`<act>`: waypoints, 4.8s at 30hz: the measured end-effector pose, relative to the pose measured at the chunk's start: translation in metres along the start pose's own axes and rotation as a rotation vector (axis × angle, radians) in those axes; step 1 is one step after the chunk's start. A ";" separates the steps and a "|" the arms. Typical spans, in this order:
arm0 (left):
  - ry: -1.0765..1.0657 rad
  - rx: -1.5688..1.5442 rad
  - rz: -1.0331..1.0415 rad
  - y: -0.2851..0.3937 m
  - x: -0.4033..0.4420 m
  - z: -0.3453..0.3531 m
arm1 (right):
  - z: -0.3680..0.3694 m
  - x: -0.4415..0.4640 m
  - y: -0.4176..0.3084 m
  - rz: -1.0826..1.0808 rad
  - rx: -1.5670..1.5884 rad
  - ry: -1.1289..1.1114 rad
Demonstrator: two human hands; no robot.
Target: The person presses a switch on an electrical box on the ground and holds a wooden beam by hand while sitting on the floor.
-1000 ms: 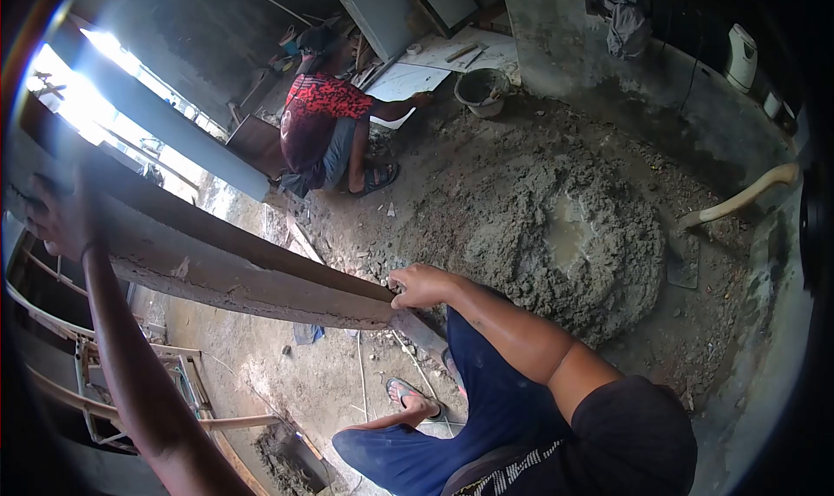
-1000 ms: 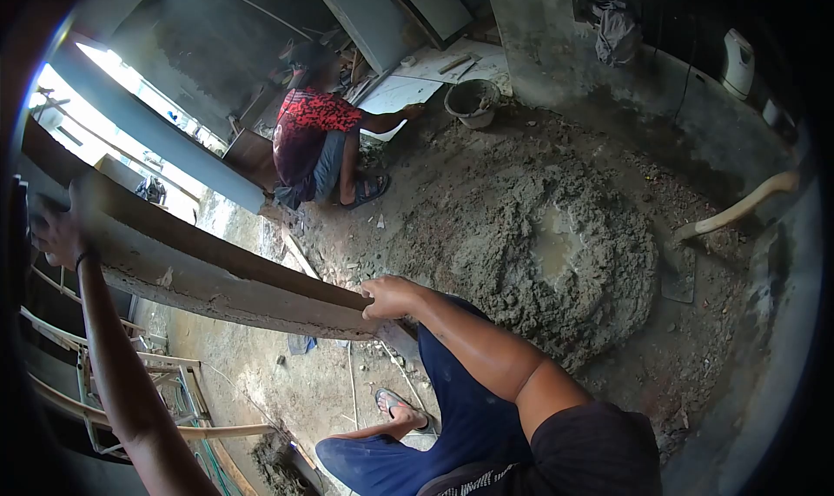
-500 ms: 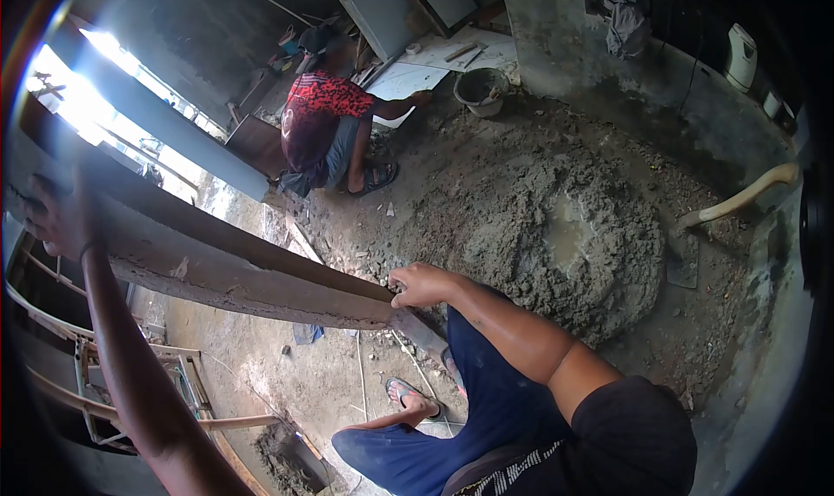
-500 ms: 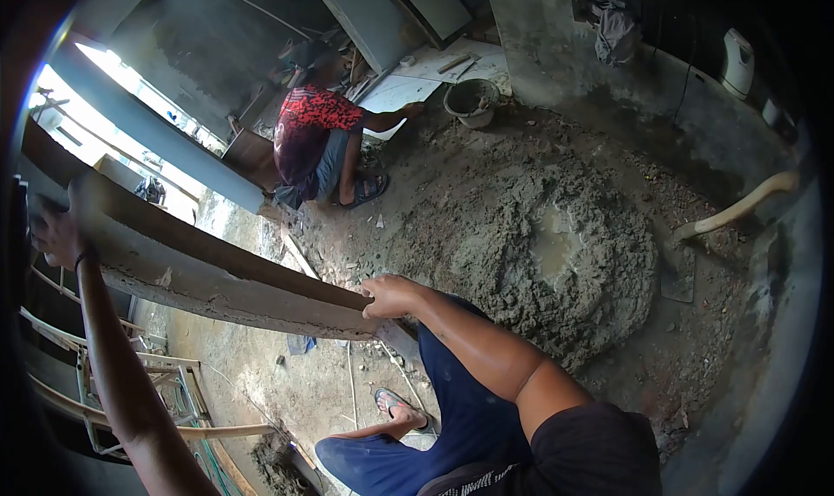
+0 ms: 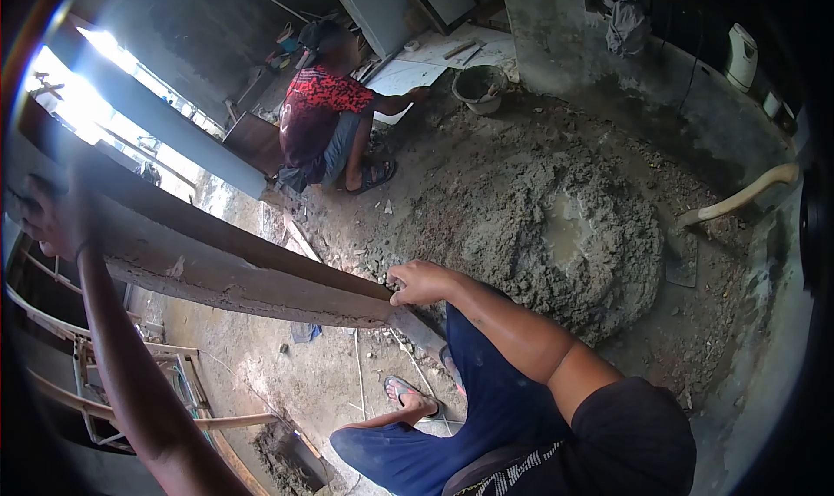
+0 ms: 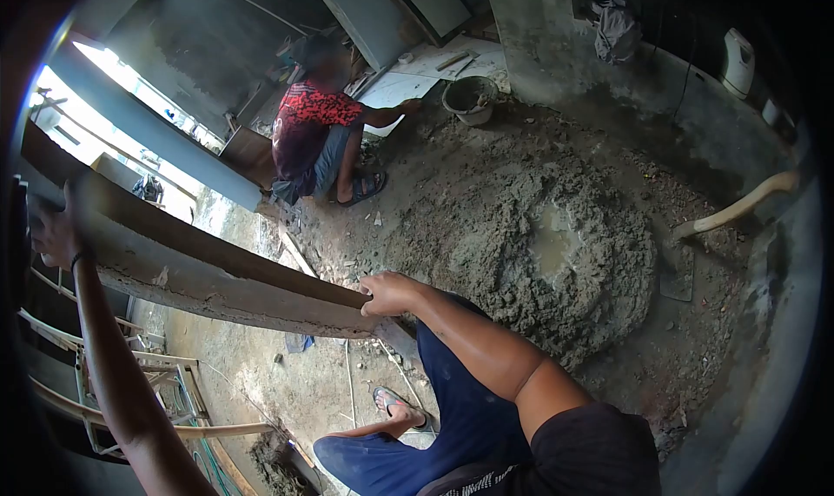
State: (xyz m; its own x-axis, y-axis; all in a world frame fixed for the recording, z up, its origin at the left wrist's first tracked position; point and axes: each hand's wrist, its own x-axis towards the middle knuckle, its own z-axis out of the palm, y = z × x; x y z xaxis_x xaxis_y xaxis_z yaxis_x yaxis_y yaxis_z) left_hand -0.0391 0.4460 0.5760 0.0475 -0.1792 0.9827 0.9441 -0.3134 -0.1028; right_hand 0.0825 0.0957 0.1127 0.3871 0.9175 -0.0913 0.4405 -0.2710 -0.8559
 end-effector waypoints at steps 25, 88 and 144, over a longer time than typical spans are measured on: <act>-0.028 0.040 0.006 -0.001 0.000 0.000 | 0.004 0.004 0.010 -0.031 -0.023 0.019; 0.056 0.082 0.052 -0.005 -0.002 0.014 | 0.007 0.007 0.013 -0.091 -0.034 0.038; -0.271 -0.225 0.013 0.028 -0.003 -0.066 | -0.003 -0.003 -0.001 -0.025 0.034 0.000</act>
State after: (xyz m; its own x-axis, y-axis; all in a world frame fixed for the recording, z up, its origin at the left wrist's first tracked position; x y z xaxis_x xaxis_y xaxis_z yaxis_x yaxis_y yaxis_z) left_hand -0.0344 0.3763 0.5599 0.1718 0.0598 0.9833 0.8485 -0.5161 -0.1169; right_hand 0.0836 0.0927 0.1153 0.3760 0.9240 -0.0700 0.4223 -0.2381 -0.8746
